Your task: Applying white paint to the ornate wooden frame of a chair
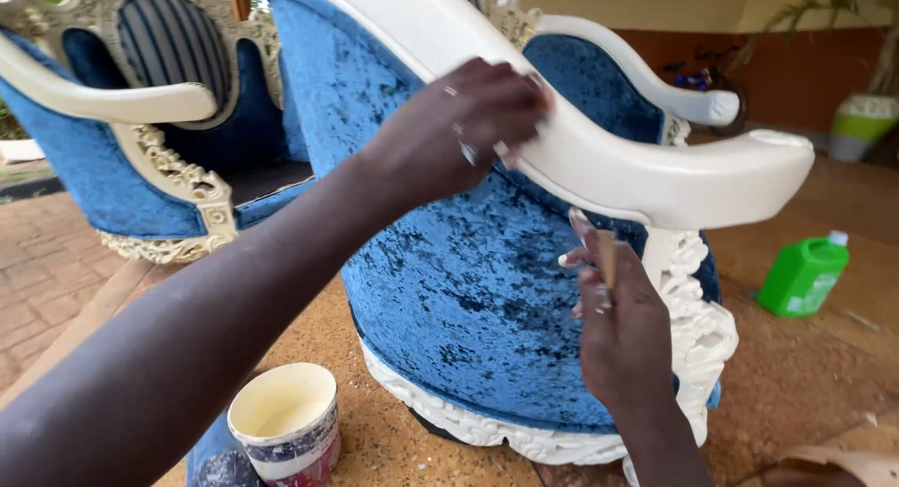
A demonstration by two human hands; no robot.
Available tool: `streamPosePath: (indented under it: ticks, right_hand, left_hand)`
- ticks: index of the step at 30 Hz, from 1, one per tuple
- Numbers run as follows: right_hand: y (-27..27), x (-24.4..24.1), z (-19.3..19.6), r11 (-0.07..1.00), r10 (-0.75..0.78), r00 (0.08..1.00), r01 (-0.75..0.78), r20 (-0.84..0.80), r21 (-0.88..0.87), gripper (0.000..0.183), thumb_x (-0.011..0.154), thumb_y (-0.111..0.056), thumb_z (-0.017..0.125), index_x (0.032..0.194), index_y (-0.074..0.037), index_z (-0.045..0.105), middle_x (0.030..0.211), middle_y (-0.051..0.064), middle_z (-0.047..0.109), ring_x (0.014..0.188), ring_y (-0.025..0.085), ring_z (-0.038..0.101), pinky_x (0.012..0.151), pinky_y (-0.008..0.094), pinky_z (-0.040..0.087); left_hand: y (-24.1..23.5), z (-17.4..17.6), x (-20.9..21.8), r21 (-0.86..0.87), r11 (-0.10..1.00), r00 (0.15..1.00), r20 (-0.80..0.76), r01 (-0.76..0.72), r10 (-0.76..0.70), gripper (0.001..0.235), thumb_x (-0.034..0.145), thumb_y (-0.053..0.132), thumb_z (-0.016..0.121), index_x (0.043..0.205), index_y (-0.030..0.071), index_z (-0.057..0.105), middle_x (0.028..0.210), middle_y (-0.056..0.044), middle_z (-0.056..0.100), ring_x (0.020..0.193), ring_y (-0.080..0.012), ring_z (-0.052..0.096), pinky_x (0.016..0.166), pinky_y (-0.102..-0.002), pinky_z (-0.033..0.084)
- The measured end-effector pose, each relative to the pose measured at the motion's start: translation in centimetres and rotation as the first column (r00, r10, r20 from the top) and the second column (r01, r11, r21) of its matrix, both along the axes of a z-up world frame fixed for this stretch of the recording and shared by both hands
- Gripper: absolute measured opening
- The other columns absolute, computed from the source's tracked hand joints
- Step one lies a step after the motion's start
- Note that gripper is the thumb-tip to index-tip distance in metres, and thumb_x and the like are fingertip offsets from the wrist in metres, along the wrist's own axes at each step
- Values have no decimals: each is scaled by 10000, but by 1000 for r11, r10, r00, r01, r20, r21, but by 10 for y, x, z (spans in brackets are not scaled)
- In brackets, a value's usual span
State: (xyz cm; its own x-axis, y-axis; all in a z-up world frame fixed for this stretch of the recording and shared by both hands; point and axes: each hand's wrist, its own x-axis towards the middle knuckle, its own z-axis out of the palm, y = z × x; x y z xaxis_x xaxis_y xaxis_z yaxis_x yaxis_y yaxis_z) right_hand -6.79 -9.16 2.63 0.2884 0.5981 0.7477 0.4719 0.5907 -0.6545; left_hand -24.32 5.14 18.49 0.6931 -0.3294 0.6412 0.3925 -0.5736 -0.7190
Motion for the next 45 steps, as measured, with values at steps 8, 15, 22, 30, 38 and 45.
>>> streamPosePath:
  ticks: [8, 15, 22, 30, 38, 45]
  right_hand:
    - [37, -4, -32, 778, -598, 639, 608, 485, 158, 665, 958, -117, 594, 1594, -135, 401, 968, 91, 594, 545, 179, 593, 378, 372, 486]
    - [51, -8, -44, 827, -562, 776, 520, 285, 213, 622, 928, -65, 594, 1531, -153, 464, 1170, 141, 762, 594, 206, 719, 441, 365, 550]
    - [50, -13, -44, 868, -485, 853, 442, 194, 227, 360, 892, -53, 603, 1249, -69, 645, 1034, 104, 770, 601, 271, 712, 486, 396, 510]
    - [47, -2, -48, 852, -523, 809, 504, 268, 141, 325, 899, -139, 584, 1210, -101, 669, 979, 135, 787, 682, 386, 728, 545, 500, 507]
    - [37, -7, -31, 815, -545, 773, 579, 324, -9, 517, 963, -153, 558, 1474, -73, 542, 1160, 178, 761, 780, 324, 793, 574, 442, 631]
    - [32, -34, -3, 839, -525, 745, 535, 412, 103, 636, 925, -78, 562, 1549, -137, 452, 1248, 168, 729, 700, 272, 779, 494, 416, 599]
  left_hand:
    - [-9, 20, -18, 144, 985, 925, -351, -98, 144, 295, 853, 183, 740, 1140, 112, 728, 1265, -58, 700, 1101, -254, 662, 1019, -410, 552]
    - [-21, 5, 24, 311, 948, 877, -471, 62, 97, 242, 817, 197, 755, 1040, 115, 713, 1240, -37, 698, 1185, -245, 646, 1072, -394, 535]
    - [-29, -26, 120, 177, 974, 784, -621, 144, -3, 60, 780, 192, 763, 803, 138, 751, 1035, -45, 689, 975, -246, 632, 1044, -420, 491]
    - [-32, -50, 139, 149, 987, 928, -358, -58, 108, 131, 796, 163, 745, 910, 97, 742, 954, -126, 708, 805, -261, 691, 838, -414, 550]
    - [29, 16, -43, 16, 992, 989, -77, -128, 128, 423, 880, -72, 648, 1257, 111, 702, 1396, -101, 658, 1281, -313, 595, 1101, -445, 502]
    - [83, 51, -72, -44, 987, 929, 345, 155, -131, 192, 946, -122, 743, 1040, -30, 603, 901, -163, 679, 633, -265, 674, 510, -331, 583]
